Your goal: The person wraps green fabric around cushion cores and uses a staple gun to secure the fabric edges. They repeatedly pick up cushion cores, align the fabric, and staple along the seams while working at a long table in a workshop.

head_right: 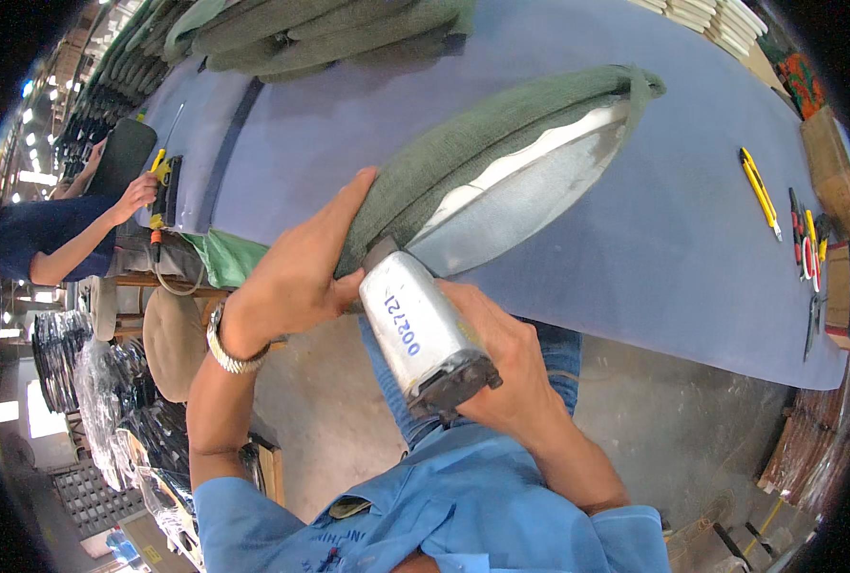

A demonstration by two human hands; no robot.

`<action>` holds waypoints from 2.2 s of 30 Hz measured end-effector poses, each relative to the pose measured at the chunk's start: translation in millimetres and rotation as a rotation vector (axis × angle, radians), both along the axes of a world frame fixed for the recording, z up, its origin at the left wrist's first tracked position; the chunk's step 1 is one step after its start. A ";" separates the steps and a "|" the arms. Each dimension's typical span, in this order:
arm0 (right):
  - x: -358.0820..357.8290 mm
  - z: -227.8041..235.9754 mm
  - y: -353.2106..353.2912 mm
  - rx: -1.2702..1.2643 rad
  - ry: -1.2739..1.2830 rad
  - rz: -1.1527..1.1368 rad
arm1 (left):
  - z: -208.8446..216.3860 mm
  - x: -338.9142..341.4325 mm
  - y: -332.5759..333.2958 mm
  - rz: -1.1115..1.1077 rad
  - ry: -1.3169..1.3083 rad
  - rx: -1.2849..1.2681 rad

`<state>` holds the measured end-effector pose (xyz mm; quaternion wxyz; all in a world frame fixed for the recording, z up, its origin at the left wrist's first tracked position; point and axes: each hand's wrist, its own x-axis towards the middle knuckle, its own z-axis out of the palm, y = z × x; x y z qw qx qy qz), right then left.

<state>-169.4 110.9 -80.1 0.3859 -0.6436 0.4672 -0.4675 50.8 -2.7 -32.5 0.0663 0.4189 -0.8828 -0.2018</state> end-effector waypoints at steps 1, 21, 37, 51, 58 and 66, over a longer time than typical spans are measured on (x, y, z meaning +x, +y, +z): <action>1.6 -1.0 -1.2 0.012 0.000 0.006 | -2.2 0.8 -3.1 -0.002 0.012 -0.025; 12.0 -7.2 1.1 0.003 -0.001 0.013 | 0.0 -4.6 -0.9 0.042 -0.031 -0.059; -77.6 -63.3 86.4 0.220 -0.336 -0.357 | -97.1 -54.3 79.1 0.121 -0.166 -0.462; -64.8 -30.5 63.3 -0.145 -0.923 -0.088 | -112.3 -105.3 34.0 0.056 0.138 -0.533; -72.4 -42.2 63.0 -0.205 -1.014 -0.280 | -64.0 -128.0 119.8 -0.137 0.874 0.027; -63.4 -69.5 67.9 -0.125 -1.083 -0.276 | -85.1 -128.4 138.9 0.097 0.660 -0.118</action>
